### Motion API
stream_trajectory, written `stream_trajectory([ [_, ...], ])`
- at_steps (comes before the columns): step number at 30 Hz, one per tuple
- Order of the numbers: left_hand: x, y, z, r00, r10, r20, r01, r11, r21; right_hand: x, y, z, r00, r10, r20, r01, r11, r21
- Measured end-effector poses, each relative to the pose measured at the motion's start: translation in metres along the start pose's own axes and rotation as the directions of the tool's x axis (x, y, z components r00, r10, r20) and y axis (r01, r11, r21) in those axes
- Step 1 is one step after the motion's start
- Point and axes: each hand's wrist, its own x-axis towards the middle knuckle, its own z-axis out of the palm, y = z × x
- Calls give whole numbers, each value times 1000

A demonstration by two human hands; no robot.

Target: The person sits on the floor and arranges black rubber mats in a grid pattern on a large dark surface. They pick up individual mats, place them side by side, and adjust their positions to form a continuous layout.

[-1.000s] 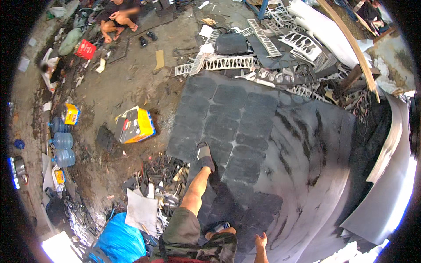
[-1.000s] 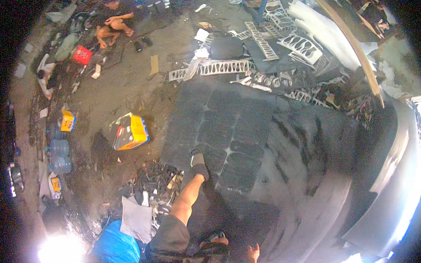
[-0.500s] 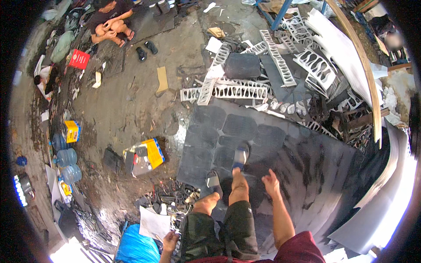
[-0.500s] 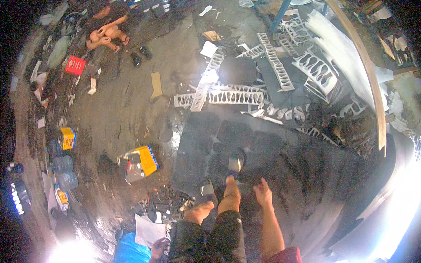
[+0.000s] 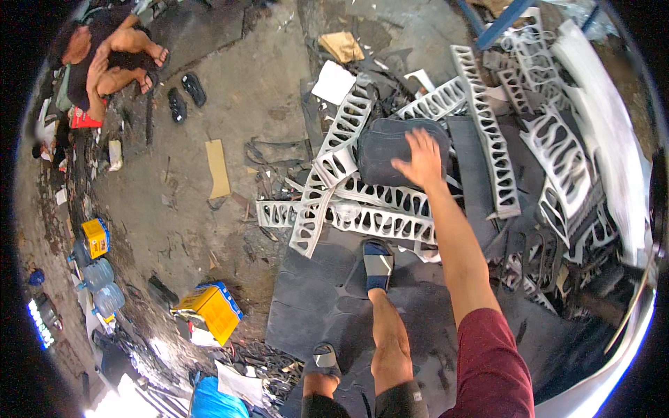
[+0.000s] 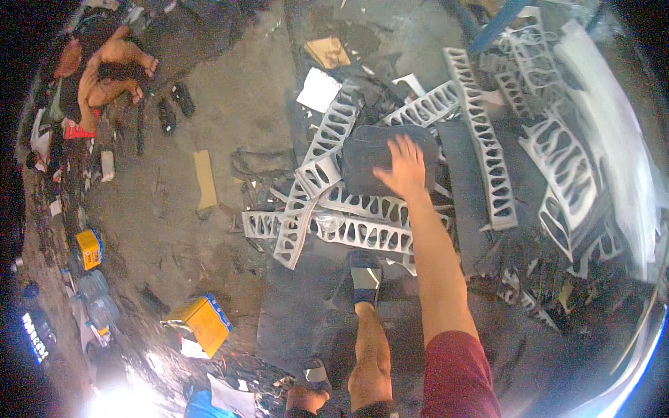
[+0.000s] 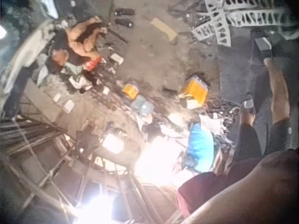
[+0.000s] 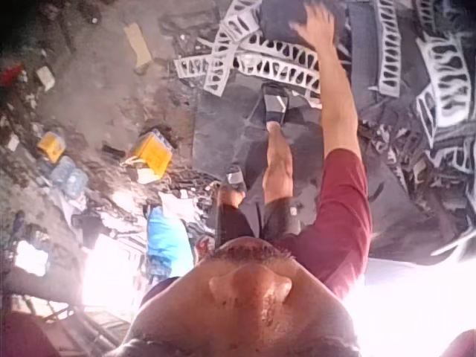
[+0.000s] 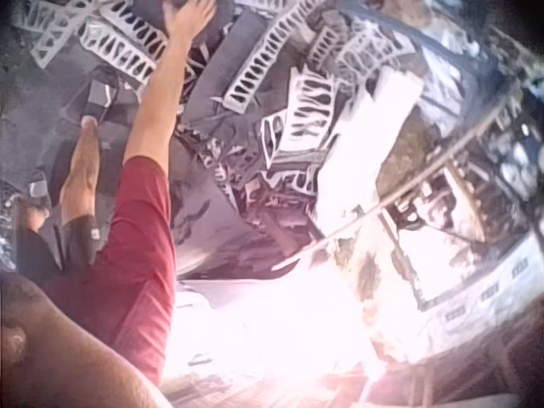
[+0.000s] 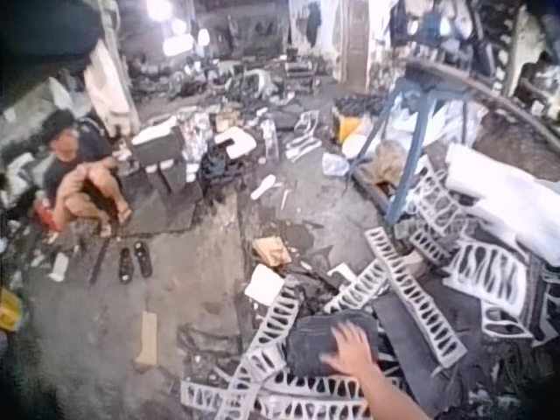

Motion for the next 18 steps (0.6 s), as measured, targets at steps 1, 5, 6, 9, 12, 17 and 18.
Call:
stream_trajectory([
  [1,2,23,2,1000,-7,3,6,1000,22,39,10,9,998,52,37,-50,997,-51],
  [5,-2,81,12,999,-44,2,44,997,59,150,24,26,827,282,487,-292,955,-58],
  [6,-4,89,15,998,-56,1,55,997,58,160,26,36,749,311,585,-338,939,-67],
  [9,-18,109,20,996,-94,-5,94,994,63,177,23,39,631,315,709,-361,928,-91],
  [12,-20,120,23,994,-106,10,105,993,55,184,38,32,510,270,817,-417,908,-39],
  [17,-42,109,29,991,-130,6,130,991,15,168,13,-2,465,185,866,-215,972,-93],
  [18,-43,104,31,992,-129,5,129,992,5,163,8,-16,481,192,856,-192,975,-110],
])
